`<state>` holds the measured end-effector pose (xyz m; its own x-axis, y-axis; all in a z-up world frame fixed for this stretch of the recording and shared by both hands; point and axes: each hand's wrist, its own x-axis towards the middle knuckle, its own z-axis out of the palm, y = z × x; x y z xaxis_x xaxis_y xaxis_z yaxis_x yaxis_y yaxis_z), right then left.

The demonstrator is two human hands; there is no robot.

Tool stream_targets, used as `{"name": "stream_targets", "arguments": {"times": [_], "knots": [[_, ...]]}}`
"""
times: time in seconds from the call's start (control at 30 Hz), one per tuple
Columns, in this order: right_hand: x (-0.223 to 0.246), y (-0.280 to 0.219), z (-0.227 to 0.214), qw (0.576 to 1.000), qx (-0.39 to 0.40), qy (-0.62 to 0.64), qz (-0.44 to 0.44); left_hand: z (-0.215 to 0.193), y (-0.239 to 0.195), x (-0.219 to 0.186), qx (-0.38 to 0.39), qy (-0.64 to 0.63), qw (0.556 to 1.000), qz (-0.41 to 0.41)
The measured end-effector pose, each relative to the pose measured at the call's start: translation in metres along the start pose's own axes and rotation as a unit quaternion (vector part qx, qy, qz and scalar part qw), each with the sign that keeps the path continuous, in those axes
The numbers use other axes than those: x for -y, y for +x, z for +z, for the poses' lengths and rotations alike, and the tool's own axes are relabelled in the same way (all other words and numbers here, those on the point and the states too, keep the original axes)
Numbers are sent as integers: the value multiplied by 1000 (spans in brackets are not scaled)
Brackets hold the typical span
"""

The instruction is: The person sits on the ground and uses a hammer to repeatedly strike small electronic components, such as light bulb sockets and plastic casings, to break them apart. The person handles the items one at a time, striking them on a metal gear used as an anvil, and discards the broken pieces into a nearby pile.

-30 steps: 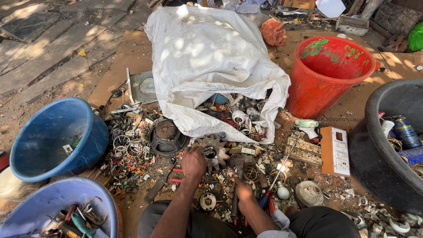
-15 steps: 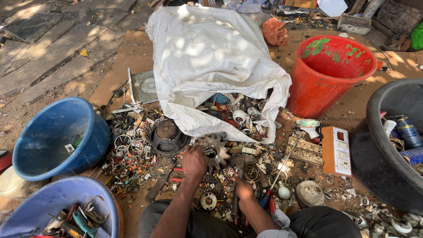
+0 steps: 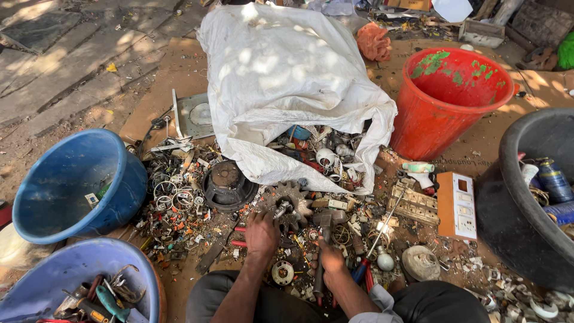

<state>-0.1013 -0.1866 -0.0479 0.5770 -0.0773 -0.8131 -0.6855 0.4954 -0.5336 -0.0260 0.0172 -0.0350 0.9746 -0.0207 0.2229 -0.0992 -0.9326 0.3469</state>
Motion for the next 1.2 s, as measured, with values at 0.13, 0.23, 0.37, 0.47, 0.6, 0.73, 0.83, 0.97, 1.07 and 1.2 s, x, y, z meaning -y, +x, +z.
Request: {"name": "stream_targets", "arguments": {"times": [0.13,0.23,0.37,0.47,0.6,0.73,0.83,0.97,1.07,1.2], "knots": [[-2,2,-4,1000,-1,-5,-4,-4,-4,-4,-16,-71,997,-21],[0,2,1,1000,-1,2,-2,-10,-7,-6,-2,-95,995,-35],[-8,-5,2,999,-16,-16,-27,-9,-18,-4,43,-155,980,-116],[-11,-11,6,990,-18,-78,-116,-9,-25,-4,36,-151,981,-120],[-2,-10,10,809,-74,-343,-472,-5,-27,-4,6,-143,987,-80],[10,-6,19,680,-69,-517,-516,-5,-25,-1,43,-162,979,-115],[16,-14,24,709,-13,-612,-350,-8,-23,-2,45,-159,979,-116],[19,-33,26,731,33,-557,-393,-15,-25,-4,20,-176,977,-115],[16,-39,22,758,33,-470,-451,-17,-25,-5,54,-173,972,-147],[13,-26,21,711,45,-442,-544,-14,-23,-1,55,-192,966,-162]]}}
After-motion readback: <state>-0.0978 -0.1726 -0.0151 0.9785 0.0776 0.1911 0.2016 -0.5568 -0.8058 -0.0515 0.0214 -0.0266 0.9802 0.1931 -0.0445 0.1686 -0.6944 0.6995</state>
